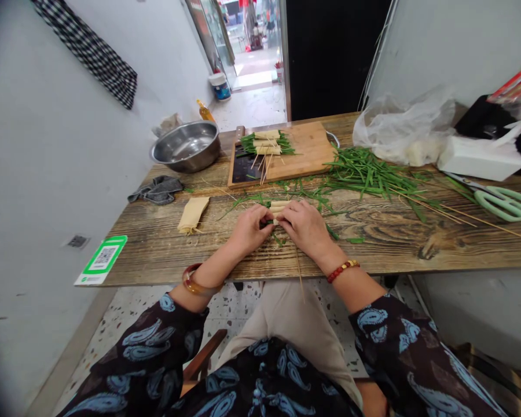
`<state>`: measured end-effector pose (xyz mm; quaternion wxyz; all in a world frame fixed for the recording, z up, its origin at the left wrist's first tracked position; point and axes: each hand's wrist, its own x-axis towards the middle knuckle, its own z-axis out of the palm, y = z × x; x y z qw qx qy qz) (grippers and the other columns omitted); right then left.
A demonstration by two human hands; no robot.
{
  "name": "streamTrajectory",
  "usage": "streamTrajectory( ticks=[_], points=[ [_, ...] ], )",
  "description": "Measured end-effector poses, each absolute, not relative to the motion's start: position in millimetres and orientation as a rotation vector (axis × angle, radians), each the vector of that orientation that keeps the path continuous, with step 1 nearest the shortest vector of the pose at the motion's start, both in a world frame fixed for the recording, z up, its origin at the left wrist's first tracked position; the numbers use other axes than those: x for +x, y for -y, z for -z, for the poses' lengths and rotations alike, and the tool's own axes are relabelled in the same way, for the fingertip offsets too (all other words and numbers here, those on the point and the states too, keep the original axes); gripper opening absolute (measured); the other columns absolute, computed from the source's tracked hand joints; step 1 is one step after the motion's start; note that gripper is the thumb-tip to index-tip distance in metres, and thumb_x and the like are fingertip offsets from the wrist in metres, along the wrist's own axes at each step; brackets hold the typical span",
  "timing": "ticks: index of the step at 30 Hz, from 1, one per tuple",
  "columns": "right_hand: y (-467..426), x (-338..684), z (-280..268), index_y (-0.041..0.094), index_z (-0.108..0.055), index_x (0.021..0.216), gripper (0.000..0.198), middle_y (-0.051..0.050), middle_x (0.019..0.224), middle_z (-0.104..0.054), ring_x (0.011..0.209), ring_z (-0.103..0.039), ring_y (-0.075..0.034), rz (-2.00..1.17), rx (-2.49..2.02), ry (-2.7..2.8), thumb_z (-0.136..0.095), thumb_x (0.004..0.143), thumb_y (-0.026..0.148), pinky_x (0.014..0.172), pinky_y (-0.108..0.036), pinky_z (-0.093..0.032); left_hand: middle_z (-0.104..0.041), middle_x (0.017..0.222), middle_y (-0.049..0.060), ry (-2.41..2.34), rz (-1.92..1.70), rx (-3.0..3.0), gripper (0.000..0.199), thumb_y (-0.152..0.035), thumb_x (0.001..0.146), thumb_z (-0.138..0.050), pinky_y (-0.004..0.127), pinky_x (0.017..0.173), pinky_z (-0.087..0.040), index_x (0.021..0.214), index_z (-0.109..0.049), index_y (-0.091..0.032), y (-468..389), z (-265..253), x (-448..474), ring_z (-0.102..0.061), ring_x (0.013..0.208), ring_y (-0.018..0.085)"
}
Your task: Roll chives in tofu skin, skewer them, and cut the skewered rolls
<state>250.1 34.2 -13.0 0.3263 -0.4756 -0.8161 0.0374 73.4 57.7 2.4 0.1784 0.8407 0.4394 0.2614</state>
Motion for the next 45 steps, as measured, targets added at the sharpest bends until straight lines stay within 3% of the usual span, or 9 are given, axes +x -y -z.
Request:
streamTrajectory(
  ticks=[8, 18, 27, 33, 36, 42, 45],
  points=[
    [-28.7, 245.1, 4.1, 0.020, -0.064, 0.093, 0.014, -0.009, 0.093, -0.061, 0.089, -0.050, -0.024, 0.034, -1.336, 2.224, -0.051, 0.091, 0.025, 0.078, -0.037, -0.040, -0.052, 0.083, 0.003, -1.164, -0.785, 2.403, 0.002, -0.019, 0.081, -0.058, 0.028, 0.072, -0.042, 0.082, -0.057, -0.018, -56.7, -5.3, 74.1, -0.050, 0.081, 0.017],
    [-28.7, 248.6, -7.3, 0.022, -0.059, 0.102, 0.014, -0.006, 0.103, -0.062, 0.100, -0.052, -0.020, -0.005, -1.350, 2.107, -0.057, 0.088, 0.025, 0.084, -0.034, -0.040, -0.050, 0.087, 0.004, -1.112, -0.733, 2.655, 0.009, -0.021, 0.086, -0.048, 0.030, 0.072, -0.044, 0.087, -0.057, -0.020, -68.7, -3.3, 71.0, -0.052, 0.081, 0.018],
    [-14.2, 371.3, -12.9, 0.020, -0.063, 0.097, 0.014, -0.004, 0.089, -0.065, 0.085, -0.057, -0.017, 0.149, -1.701, 1.740, -0.052, 0.089, 0.022, 0.078, -0.028, -0.043, -0.054, 0.082, 0.004, -1.105, -0.750, 2.730, 0.012, -0.027, 0.086, -0.046, 0.030, 0.070, -0.044, 0.081, -0.055, -0.020, -74.5, -3.0, 69.4, -0.054, 0.077, 0.019],
    [-1.3, 447.0, -3.0, 0.017, -0.065, 0.102, 0.020, -0.009, 0.100, -0.065, 0.093, -0.056, -0.020, 0.378, -2.034, 1.637, -0.052, 0.089, 0.025, 0.081, -0.033, -0.042, -0.054, 0.078, 0.003, -1.181, -0.735, 2.721, 0.011, -0.024, 0.084, -0.047, 0.029, 0.068, -0.044, 0.077, -0.055, -0.021, -72.5, -3.7, 63.9, -0.055, 0.075, 0.019],
    [-4.3, 467.9, 0.4, 0.016, -0.065, 0.103, 0.022, -0.012, 0.100, -0.065, 0.091, -0.056, -0.022, 0.398, -2.089, 1.596, -0.056, 0.086, 0.028, 0.080, -0.035, -0.040, -0.054, 0.079, 0.003, -1.266, -0.679, 2.734, 0.011, -0.024, 0.084, -0.047, 0.029, 0.068, -0.043, 0.078, -0.056, -0.020, -68.1, -7.6, 58.0, -0.055, 0.074, 0.018],
    [-12.6, 478.2, 13.0, 0.019, -0.065, 0.080, 0.016, -0.007, 0.087, -0.064, 0.082, -0.056, -0.019, 0.375, -2.142, 1.639, -0.053, 0.088, 0.025, 0.073, -0.029, -0.038, -0.054, 0.080, 0.003, -1.281, -0.640, 2.715, 0.014, -0.027, 0.086, -0.045, 0.029, 0.067, -0.041, 0.079, -0.055, -0.020, -65.7, -9.9, 52.0, -0.055, 0.074, 0.018],
    [-15.5, 478.2, 14.1, 0.018, -0.062, 0.086, 0.020, -0.008, 0.090, -0.063, 0.084, -0.056, -0.019, 0.392, -2.152, 1.598, -0.044, 0.092, 0.024, 0.072, -0.028, -0.037, -0.054, 0.080, 0.003, -1.273, -0.647, 2.706, 0.015, -0.028, 0.086, -0.045, 0.029, 0.067, -0.041, 0.079, -0.055, -0.020, -67.4, -7.6, 51.9, -0.054, 0.073, 0.018]
  ],
)
